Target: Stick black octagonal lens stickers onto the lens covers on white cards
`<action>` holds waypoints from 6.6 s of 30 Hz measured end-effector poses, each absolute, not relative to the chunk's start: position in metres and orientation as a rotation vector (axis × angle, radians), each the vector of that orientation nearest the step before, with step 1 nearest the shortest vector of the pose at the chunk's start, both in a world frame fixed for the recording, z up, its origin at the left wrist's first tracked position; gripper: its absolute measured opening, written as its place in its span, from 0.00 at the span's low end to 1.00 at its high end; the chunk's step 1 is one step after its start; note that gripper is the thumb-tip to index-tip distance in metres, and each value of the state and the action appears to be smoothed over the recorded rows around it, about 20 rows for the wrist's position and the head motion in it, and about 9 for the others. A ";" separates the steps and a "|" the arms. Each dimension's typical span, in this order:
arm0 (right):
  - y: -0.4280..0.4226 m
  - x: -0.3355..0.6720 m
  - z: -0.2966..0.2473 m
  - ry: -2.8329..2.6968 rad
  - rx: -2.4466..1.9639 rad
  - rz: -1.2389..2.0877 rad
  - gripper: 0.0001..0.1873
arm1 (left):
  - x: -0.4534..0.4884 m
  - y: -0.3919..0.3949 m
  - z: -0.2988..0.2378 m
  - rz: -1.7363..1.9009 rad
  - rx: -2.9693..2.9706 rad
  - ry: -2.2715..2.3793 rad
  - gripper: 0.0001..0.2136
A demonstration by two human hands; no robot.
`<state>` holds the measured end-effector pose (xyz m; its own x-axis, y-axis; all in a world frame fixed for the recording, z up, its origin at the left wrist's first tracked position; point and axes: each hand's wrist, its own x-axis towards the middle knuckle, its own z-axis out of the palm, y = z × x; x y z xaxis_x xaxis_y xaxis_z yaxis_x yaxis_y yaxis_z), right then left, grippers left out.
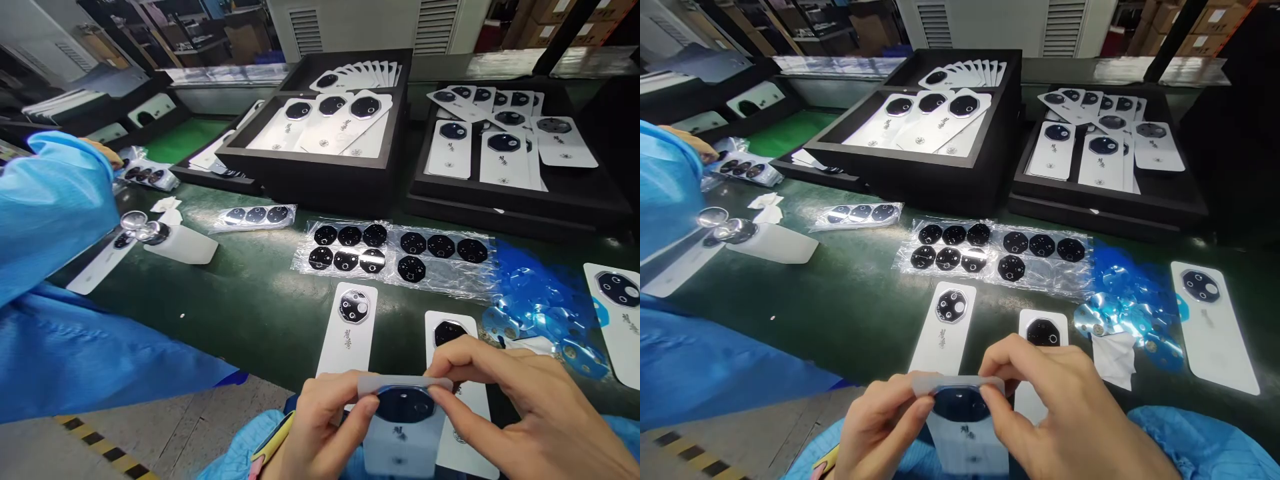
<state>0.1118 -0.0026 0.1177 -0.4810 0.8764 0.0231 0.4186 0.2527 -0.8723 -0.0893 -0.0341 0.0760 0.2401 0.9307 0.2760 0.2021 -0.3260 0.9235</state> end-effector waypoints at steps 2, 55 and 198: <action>-0.001 0.111 0.118 -1.969 -1.190 1.235 0.10 | -0.089 -0.035 0.073 1.109 1.503 1.064 0.15; 0.034 0.101 0.081 -1.656 -1.476 1.773 0.24 | -0.099 -0.039 0.036 1.201 1.243 1.219 0.26; 0.088 0.054 0.052 -2.081 -1.461 1.304 0.08 | -0.112 -0.027 0.008 0.898 2.561 1.584 0.11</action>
<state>0.0539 0.0885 0.0521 -0.4474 0.8577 -0.2533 0.6019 0.0793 -0.7946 -0.1118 -0.0275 0.0078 0.3283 0.8217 0.4658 0.8220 -0.4914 0.2877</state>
